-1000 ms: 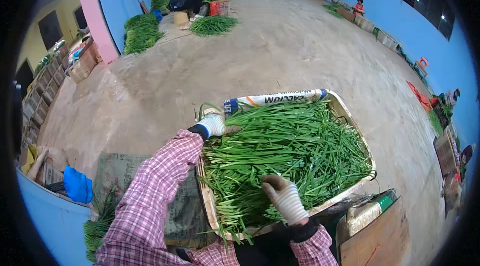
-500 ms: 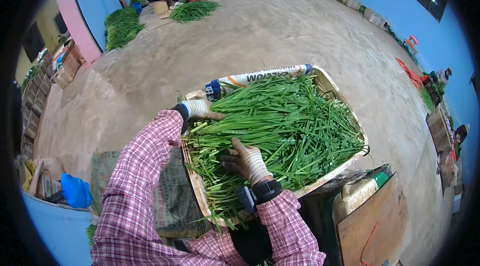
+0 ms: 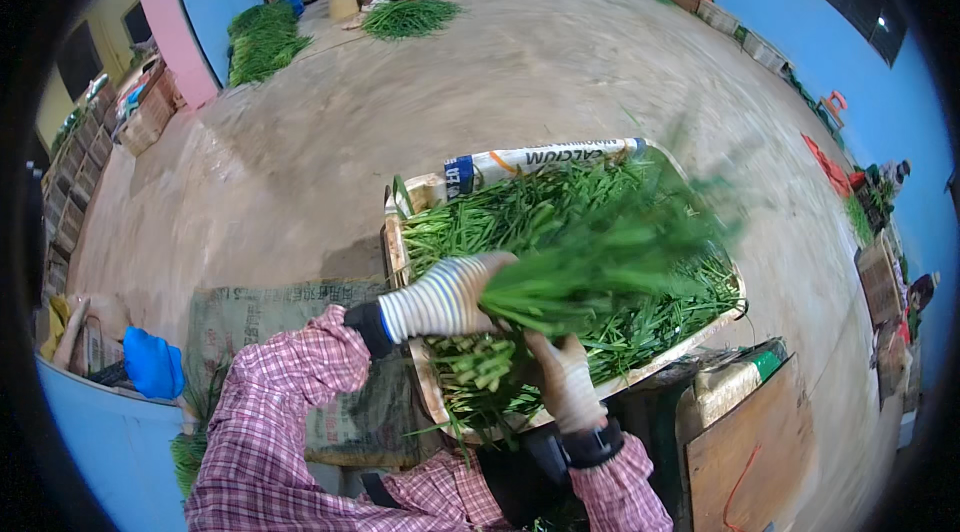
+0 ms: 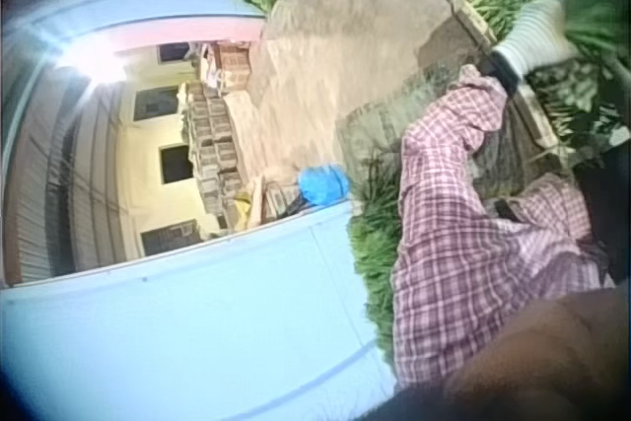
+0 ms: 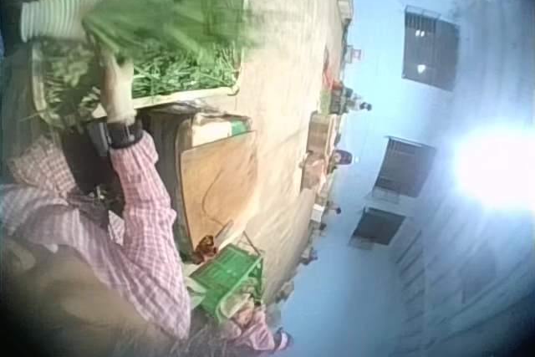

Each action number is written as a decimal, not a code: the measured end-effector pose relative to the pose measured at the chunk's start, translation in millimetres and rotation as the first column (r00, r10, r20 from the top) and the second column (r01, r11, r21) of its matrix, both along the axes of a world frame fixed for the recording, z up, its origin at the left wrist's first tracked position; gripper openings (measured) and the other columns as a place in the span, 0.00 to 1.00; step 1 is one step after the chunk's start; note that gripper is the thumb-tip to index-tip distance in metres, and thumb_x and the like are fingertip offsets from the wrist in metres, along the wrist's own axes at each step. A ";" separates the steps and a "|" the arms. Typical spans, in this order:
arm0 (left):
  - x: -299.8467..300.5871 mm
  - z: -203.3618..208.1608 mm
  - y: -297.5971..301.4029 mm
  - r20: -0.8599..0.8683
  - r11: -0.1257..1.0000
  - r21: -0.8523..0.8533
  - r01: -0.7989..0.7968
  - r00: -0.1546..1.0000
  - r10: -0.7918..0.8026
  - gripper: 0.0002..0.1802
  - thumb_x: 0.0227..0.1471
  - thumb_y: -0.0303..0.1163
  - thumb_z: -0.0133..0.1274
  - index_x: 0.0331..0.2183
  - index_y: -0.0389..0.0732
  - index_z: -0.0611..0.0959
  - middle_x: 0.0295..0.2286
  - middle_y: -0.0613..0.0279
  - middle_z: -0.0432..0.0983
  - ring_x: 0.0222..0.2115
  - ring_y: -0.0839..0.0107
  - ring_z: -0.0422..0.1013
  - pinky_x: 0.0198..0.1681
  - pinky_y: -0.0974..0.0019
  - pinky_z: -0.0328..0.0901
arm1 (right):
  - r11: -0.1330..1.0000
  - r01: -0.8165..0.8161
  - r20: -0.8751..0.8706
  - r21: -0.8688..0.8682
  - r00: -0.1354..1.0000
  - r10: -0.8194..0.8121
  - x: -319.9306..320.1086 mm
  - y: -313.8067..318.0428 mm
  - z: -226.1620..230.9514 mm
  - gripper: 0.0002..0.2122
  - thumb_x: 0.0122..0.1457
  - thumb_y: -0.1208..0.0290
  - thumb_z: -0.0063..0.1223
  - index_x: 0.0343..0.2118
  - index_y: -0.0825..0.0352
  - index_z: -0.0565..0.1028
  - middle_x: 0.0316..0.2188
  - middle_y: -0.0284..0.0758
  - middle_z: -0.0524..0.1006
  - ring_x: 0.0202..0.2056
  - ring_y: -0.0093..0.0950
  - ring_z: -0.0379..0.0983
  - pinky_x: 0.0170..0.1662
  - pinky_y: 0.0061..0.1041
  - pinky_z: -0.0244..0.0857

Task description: The person gathers a bunch of chives by hand, secures them with a red tie, and trims the ends with a knife before placing the bundle into a crate and repeating the process.

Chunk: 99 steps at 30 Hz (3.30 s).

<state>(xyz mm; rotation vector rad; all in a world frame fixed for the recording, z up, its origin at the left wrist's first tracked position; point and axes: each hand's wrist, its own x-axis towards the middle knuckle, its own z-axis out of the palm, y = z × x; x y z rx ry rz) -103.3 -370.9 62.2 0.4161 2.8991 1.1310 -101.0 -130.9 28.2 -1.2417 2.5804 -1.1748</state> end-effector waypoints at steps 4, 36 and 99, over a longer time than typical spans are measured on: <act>16.6 11.5 29.0 0.036 0.982 -0.127 0.143 0.990 -0.139 0.42 0.34 0.29 0.65 0.54 0.36 0.69 0.42 0.43 0.75 0.42 0.47 0.73 0.45 0.54 0.70 | 0.986 0.053 0.025 0.155 0.998 -0.057 31.2 23.5 -36.5 0.21 0.46 0.83 0.55 0.47 0.66 0.76 0.43 0.48 0.77 0.47 0.46 0.73 0.47 0.37 0.71; -12.5 -27.1 -39.7 0.536 0.771 0.579 -0.264 0.836 -0.116 0.43 0.47 0.63 0.58 0.53 0.38 0.75 0.48 0.58 0.75 0.48 0.71 0.71 0.50 0.65 0.68 | 0.995 0.068 -0.308 0.070 0.950 -0.044 -34.4 -30.4 37.2 0.19 0.47 0.75 0.60 0.44 0.65 0.74 0.46 0.42 0.73 0.49 0.45 0.68 0.53 0.42 0.64; 23.5 -18.8 115.7 0.219 0.551 -0.743 0.380 0.916 -0.336 0.35 0.50 0.59 0.52 0.59 0.64 0.69 0.64 0.54 0.52 0.65 0.40 0.40 0.57 0.19 0.24 | 0.275 0.065 0.042 -0.959 0.995 -0.090 -133.5 132.9 211.0 0.13 0.55 0.76 0.61 0.42 0.68 0.72 0.34 0.37 0.78 0.36 0.33 0.78 0.41 0.34 0.75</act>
